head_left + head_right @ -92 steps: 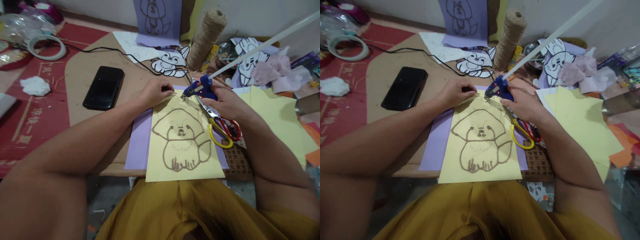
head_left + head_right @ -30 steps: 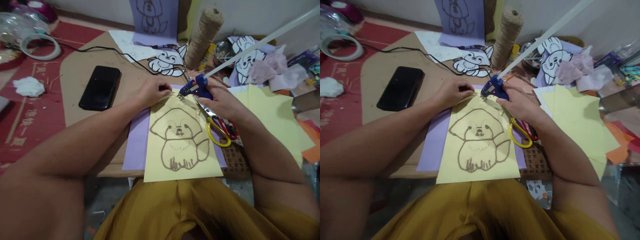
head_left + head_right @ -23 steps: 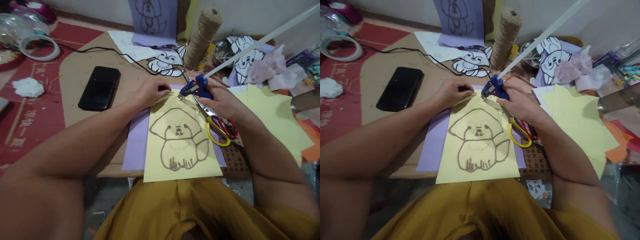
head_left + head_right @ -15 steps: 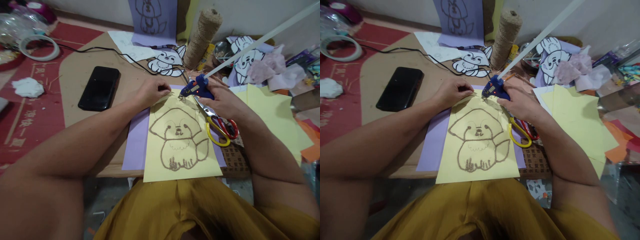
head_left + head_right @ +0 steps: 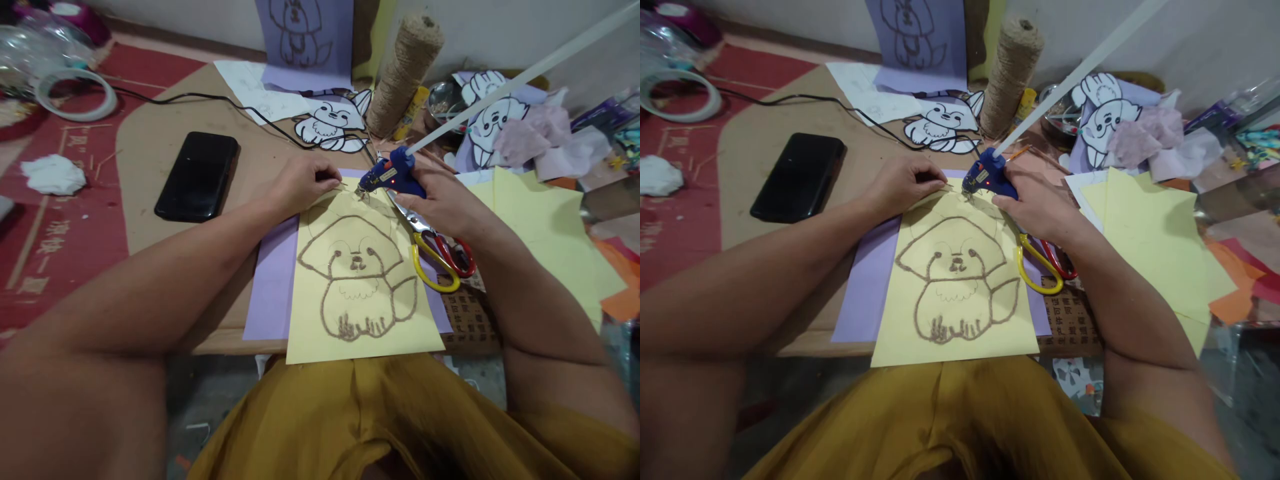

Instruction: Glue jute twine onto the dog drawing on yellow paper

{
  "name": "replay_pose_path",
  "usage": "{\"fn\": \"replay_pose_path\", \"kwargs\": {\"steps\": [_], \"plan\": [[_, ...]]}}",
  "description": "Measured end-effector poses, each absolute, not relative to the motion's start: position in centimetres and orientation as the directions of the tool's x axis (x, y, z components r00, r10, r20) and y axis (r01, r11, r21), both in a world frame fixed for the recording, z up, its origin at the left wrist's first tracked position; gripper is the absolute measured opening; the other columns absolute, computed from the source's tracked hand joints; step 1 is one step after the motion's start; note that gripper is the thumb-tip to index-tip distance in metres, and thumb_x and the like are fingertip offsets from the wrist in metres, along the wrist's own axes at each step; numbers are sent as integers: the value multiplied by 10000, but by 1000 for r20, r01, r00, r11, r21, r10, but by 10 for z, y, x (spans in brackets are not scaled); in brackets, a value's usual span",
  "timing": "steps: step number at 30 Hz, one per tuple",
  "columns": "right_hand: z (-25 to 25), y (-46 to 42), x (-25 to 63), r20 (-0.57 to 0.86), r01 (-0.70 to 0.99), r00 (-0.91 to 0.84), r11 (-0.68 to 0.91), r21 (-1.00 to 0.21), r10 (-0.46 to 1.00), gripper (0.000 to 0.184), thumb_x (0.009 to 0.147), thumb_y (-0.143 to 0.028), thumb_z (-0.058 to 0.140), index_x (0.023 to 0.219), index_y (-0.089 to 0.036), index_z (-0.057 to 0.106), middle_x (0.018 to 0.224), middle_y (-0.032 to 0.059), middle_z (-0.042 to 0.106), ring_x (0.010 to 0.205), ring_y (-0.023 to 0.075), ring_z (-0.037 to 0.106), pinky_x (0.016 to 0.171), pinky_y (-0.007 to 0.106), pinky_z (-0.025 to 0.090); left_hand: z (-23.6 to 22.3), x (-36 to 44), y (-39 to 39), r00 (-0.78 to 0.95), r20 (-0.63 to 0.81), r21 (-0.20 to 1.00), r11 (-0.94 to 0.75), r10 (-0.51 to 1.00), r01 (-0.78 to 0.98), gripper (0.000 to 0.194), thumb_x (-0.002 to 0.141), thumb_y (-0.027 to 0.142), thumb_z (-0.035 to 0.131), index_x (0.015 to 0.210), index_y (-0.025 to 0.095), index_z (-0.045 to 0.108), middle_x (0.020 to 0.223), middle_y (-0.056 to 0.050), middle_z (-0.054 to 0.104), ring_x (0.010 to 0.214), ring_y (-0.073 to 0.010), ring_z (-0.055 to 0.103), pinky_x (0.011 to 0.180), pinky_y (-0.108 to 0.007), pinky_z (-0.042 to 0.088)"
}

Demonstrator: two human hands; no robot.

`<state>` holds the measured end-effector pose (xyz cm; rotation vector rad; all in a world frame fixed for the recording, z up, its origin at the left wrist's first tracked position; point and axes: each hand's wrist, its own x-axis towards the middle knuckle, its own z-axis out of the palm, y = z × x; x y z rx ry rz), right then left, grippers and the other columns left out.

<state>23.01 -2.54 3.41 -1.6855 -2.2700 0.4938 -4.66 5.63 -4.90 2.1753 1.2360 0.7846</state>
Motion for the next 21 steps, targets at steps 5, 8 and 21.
{"fn": "replay_pose_path", "kwargs": {"steps": [5, 8, 21], "plan": [[32, -24, 230, 13, 850, -290, 264, -456, 957, 478, 961, -370, 664, 1421, -241, 698, 1372, 141, 763, 1287, 399, 683, 1149, 648, 554, -49, -47, 57, 420, 239, 671, -461, 876, 580, 137, 933, 251, 731, 976, 266, 860, 1061, -39, 871, 969, -217, 757, 940, -346, 576], [32, -24, 230, 17, 851, -295, 271, -450, 955, 467, 966, -373, 657, 1414, -248, 702, 1345, 135, 769, 1282, 399, 683, 1157, 652, 549, -49, -47, 56, 418, 238, 670, -460, 877, 583, 139, 937, 262, 730, 980, 277, 861, 1058, -35, 868, 981, -220, 760, 933, -344, 573], [37, -28, 234, 29, 868, -296, 282, -408, 955, 312, 979, -406, 669, 1252, -280, 751, 1285, 120, 778, 1309, 410, 663, 1201, 661, 513, -50, -47, 56, 414, 232, 683, -450, 880, 575, 128, 932, 297, 733, 968, 279, 854, 1044, -40, 863, 986, -225, 761, 910, -343, 574]]}}
